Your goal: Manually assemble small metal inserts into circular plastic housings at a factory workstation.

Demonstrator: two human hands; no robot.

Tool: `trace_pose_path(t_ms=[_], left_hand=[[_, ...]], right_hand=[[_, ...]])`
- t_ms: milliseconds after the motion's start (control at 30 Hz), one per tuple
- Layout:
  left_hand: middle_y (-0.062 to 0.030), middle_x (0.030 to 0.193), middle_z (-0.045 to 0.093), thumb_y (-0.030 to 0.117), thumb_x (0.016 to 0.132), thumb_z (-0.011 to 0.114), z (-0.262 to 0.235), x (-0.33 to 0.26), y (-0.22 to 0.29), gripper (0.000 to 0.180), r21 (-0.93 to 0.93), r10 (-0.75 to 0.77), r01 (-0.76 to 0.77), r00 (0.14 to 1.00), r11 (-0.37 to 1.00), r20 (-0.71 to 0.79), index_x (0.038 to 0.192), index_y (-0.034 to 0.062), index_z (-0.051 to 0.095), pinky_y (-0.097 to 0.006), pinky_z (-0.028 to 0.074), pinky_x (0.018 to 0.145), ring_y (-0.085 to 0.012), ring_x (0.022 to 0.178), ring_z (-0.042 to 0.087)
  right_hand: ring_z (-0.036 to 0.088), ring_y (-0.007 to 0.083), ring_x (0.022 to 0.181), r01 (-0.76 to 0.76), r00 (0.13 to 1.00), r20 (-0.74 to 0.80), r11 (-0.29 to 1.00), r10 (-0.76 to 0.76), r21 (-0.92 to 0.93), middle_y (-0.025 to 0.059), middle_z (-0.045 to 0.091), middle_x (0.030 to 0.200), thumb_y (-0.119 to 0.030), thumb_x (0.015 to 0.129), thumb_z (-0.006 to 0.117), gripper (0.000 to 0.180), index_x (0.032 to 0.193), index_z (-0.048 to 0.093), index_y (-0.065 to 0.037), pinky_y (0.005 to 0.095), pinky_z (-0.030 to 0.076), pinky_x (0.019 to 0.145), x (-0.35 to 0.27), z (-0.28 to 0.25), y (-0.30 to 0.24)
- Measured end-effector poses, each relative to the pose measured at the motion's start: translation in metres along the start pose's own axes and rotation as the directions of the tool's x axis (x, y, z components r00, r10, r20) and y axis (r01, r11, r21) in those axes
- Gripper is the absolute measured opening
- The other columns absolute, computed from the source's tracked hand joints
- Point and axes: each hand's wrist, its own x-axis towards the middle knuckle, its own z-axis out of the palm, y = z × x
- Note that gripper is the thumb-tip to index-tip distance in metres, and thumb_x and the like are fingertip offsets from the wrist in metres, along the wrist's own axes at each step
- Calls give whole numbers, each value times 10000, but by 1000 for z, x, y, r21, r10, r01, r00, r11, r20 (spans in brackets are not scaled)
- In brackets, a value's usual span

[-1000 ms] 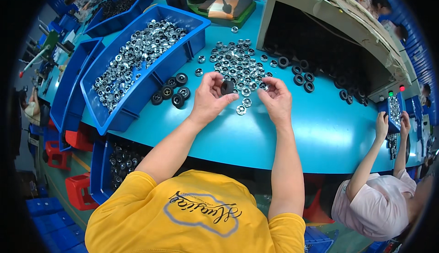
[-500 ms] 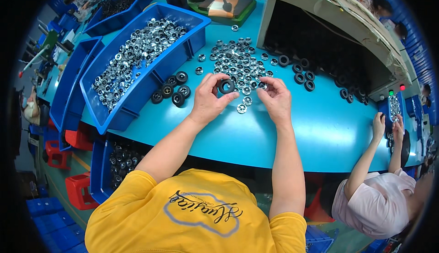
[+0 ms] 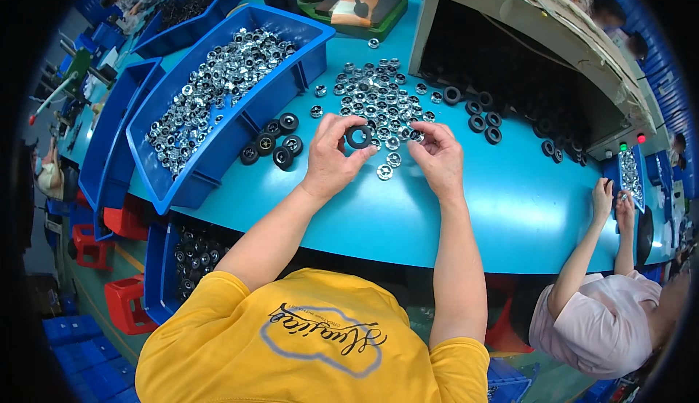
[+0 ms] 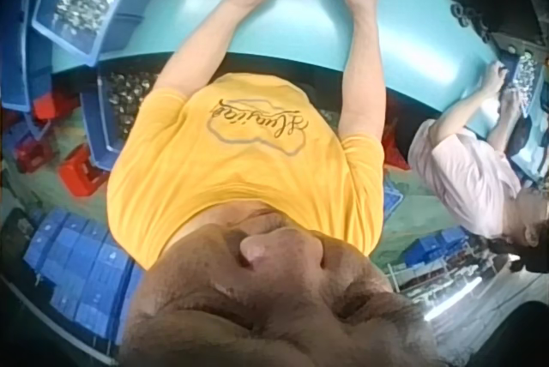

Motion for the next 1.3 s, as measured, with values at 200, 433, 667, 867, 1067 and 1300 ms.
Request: trace_pose_path(t_ms=[200,433,667,867,1067,1300], left_hand=[[-41,979,562,31,687,853,-4,2,9,499,-3,-32,32,999,999,-13,1135,85,640,-251,478,609,-136,819,598],[-54,981,567,6,683,841,-2,1,6,496,-56,-29,27,999,998,-34,1126,68,627,-268,516,667,-150,813,607],[-78,1032,584,-12,688,823,-2,0,6,479,-84,-26,23,999,996,-34,1116,56,621,-284,534,688,-188,843,623],[-84,1054,581,-26,696,806,-2,0,3,468,-138,-60,60,998,989,8,1126,44,634,-283,545,705,-197,885,636],[-79,1223,564,-45,754,770,-4,4,0,522,-441,-136,174,984,881,116,1250,27,624,-278,569,857,-164,1017,647],[-70,1178,638,-53,810,741,-3,1,-1,549,-637,-255,368,930,678,266,1325,35,573,-273,546,893,-142,1040,642]], right_hand=[[511,26,787,7,1000,-8,1000,-7,6,-6,542,1038,59,785,719,333,1116,706,14,161,464,681,0,0,0],[508,23,786,1,1000,2,1000,-1,21,-7,541,1038,59,788,720,330,1115,703,17,159,461,678,0,1,0],[510,24,786,-13,1000,-10,999,13,35,-6,540,1041,61,788,720,346,1131,695,23,161,465,682,-1,2,-1],[514,26,787,-10,1000,-6,999,11,43,-4,541,1045,61,785,721,353,1136,693,24,162,469,684,0,2,1],[515,27,783,-19,1000,-9,999,19,27,-4,542,1046,60,786,723,356,1139,688,27,163,470,684,0,1,0],[512,29,787,-18,1000,-3,999,18,42,-2,538,1042,62,787,722,356,1140,686,25,164,469,683,0,1,-1]])
